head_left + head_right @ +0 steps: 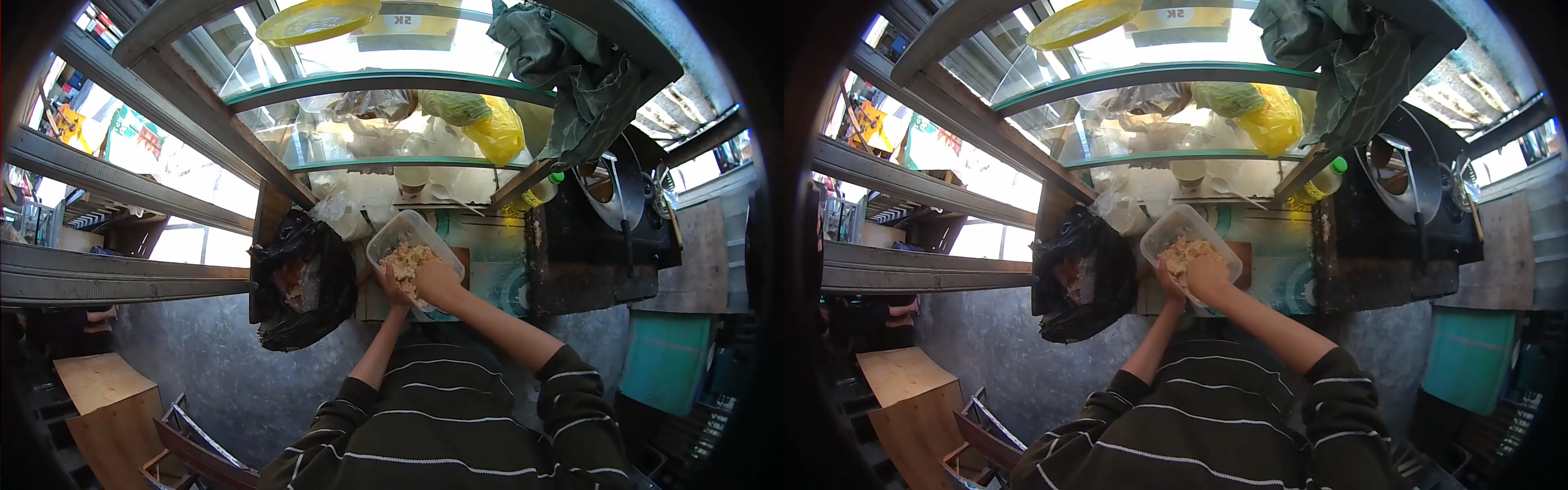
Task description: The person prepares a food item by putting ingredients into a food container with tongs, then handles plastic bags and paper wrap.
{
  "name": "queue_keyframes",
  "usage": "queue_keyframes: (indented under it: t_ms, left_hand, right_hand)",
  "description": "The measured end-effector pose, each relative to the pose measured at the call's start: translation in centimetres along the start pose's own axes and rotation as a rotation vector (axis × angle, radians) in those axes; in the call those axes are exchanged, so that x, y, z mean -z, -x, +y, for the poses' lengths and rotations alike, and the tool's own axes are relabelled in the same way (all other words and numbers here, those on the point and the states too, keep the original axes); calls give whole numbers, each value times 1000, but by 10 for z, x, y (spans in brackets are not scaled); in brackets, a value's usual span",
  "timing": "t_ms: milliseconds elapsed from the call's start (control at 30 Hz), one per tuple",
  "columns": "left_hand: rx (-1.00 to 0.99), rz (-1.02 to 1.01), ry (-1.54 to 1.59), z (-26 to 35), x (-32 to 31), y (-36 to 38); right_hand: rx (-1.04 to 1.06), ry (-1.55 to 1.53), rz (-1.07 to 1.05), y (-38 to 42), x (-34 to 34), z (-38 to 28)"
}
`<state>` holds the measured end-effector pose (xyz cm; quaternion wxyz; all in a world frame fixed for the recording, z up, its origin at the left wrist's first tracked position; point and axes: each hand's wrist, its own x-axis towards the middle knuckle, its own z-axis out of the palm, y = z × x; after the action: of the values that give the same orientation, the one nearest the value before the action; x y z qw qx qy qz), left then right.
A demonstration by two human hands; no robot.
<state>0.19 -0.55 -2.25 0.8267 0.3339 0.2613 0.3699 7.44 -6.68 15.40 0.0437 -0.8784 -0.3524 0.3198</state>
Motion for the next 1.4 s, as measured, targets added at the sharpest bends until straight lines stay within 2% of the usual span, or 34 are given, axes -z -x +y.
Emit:
queue_keyframes:
  t_ms: [67, 167, 267, 333, 400, 467, 533, 600, 667, 733, 800, 867, 933, 967, 1033, 1100, 1200, 1267, 1333, 1400]
  left_hand:
    - [26, 8, 32, -19, 22, -4]
    - [96, 15, 132, -22, 28, -5]
    - [158, -34, 243, -27, 27, -9]
    - [181, -73, 276, -26, 24, -13]
    - [128, -76, 125, -16, 14, -9]
    - [103, -78, 39, -9, 8, -2]
    - [75, -96, -43, -9, 7, -4]
    - [217, -211, 17, -11, 19, -9]
    - [228, -186, 59, -29, 40, -10]
    - [243, -153, 99, -26, 38, -1]
    - [128, -92, 133, -12, 8, 1]
    - [95, -224, 149, -9, 7, -6]
    - [46, -193, 62, -9, 5, -8]
    - [-12, -174, -19, -9, 2, -12]
    - [-58, -213, -58, -10, 1, -10]
    - [-95, -247, -105, -14, 4, -8]
    - [-86, -144, -269, -17, 5, -13]
    - [54, -133, 69, -6, -7, -7]
    - [23, -142, -17, -10, -3, -11]
    - [-11, -145, -110, -8, 2, -13]
  right_hand:
    - [63, -11, 62, 4, -44, -7]
    - [97, 95, -54, 26, -42, -6]
    - [25, 82, -17, 30, -44, 10]
    - [46, 113, -27, 38, 6, 15]
    - [66, 137, -48, 27, 34, 16]
    - [40, 14, 86, 15, 39, 13]
    - [36, 46, 107, 3, 20, -9]
    - [39, 77, 124, -3, -13, -14]
    - [80, -5, 48, 1, -47, -9]
    - [78, 19, -2, 12, -50, -3]
    - [89, 60, -29, 21, -31, 10]
    - [140, 111, -157, 35, 7, 26]
    - [23, 52, -230, 42, 55, 28]
    - [27, 56, -229, 35, 55, 29]
    - [-76, 30, 110, 15, 43, 32]
    - [-69, 35, 117, 7, -5, 27]
    - [-74, -31, 11, 33, -59, 4]
    - [-89, -31, 10, 37, -52, 11]
    - [-14, -23, -25, 40, -13, 21]
    - [-46, -6, 30, 25, 11, 31]
